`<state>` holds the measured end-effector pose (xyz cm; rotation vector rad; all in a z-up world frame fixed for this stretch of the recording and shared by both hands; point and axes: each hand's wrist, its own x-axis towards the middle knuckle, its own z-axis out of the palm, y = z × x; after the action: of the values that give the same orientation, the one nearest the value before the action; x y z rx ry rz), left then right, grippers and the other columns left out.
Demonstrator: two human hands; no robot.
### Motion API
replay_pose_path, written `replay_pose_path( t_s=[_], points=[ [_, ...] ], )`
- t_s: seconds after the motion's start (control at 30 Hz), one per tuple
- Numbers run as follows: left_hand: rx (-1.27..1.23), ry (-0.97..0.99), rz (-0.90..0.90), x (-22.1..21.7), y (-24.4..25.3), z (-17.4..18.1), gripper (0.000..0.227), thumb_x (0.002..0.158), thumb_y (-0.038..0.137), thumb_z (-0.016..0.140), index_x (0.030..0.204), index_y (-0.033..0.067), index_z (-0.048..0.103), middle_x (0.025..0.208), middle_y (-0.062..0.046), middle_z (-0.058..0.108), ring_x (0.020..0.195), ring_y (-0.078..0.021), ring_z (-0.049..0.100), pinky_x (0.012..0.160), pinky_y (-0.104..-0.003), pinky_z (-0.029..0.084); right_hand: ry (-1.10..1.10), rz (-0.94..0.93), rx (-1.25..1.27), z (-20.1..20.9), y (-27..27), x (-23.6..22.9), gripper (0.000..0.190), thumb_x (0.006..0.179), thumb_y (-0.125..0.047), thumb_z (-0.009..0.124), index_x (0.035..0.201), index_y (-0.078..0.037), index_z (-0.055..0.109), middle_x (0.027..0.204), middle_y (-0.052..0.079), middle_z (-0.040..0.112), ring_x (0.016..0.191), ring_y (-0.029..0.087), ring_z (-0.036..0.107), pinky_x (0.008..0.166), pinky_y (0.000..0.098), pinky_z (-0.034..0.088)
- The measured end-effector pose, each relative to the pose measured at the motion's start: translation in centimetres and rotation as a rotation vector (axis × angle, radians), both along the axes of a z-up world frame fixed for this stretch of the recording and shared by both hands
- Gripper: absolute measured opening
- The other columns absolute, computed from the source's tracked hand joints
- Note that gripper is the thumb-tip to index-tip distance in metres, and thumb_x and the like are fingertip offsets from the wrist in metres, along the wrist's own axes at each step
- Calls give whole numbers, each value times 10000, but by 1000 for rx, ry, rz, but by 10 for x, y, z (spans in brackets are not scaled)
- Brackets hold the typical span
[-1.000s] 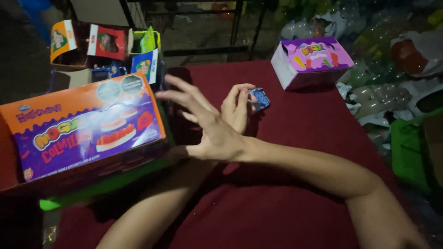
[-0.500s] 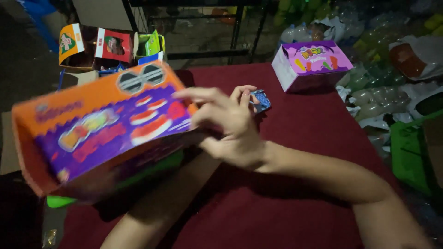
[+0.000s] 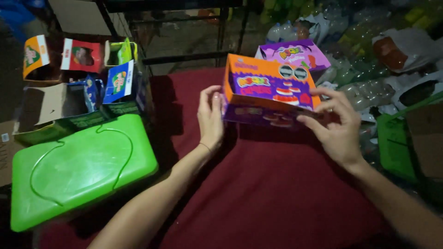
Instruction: Cleaning individual snack packets with a cloth and placing them into a cardboard box.
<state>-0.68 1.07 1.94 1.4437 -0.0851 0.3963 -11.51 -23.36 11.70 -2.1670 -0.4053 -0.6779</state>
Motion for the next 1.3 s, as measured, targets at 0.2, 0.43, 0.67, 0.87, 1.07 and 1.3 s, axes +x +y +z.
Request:
replay_pose_path(
  t_s=[0.2,0.43,0.67,0.87,1.07,1.3],
  points=[
    [-175,-2,-155,-1,-6,4,237,1071,270,456,1165,95,586,917,-24,629,756,-79,544,648,-228,492,15,-161,-186,-32,-37,-19,178,824,-79,845,895,-41,686,1324,163,635,1286,305,603,1002,431,556],
    [131,-56,-303,-21,-6,32,378,1030,362,473,1304,118,560,1311,-108,648,1240,-203,609,1035,-341,501,-109,48,-438,-37,-41,-22,230,843,-119,792,1056,-81,713,1501,231,526,1509,499,380,1246,612,367],
    [268,-129,-444,-26,-8,33,428,999,273,564,1397,144,476,1419,-91,523,1212,-219,580,960,-346,559,-49,58,-694,-30,-36,-22,321,811,-288,778,1109,-179,732,1658,212,308,1569,527,91,1220,756,153],
    [212,-7,-460,-24,-7,36,438,980,293,566,1377,151,447,1434,-93,541,1262,-227,579,938,-350,588,-277,-111,-1015,-35,-42,-25,492,856,-563,775,1224,-238,737,1663,266,345,1556,520,110,1272,653,45],
    [217,-66,-479,-24,-8,34,397,1024,322,500,1377,147,458,1393,-102,610,1200,-229,641,992,-353,533,-188,-169,-877,-32,-47,-11,999,819,-712,622,1437,73,608,1682,228,285,1579,430,94,1270,672,63],
    [204,-26,-532,-29,-7,42,295,1007,211,463,1278,139,554,1391,-108,573,1149,-250,686,910,-344,593,-248,-247,-588,3,-50,24,822,1024,-550,483,1414,171,545,1500,338,403,1482,492,267,1214,716,246]
  ],
)
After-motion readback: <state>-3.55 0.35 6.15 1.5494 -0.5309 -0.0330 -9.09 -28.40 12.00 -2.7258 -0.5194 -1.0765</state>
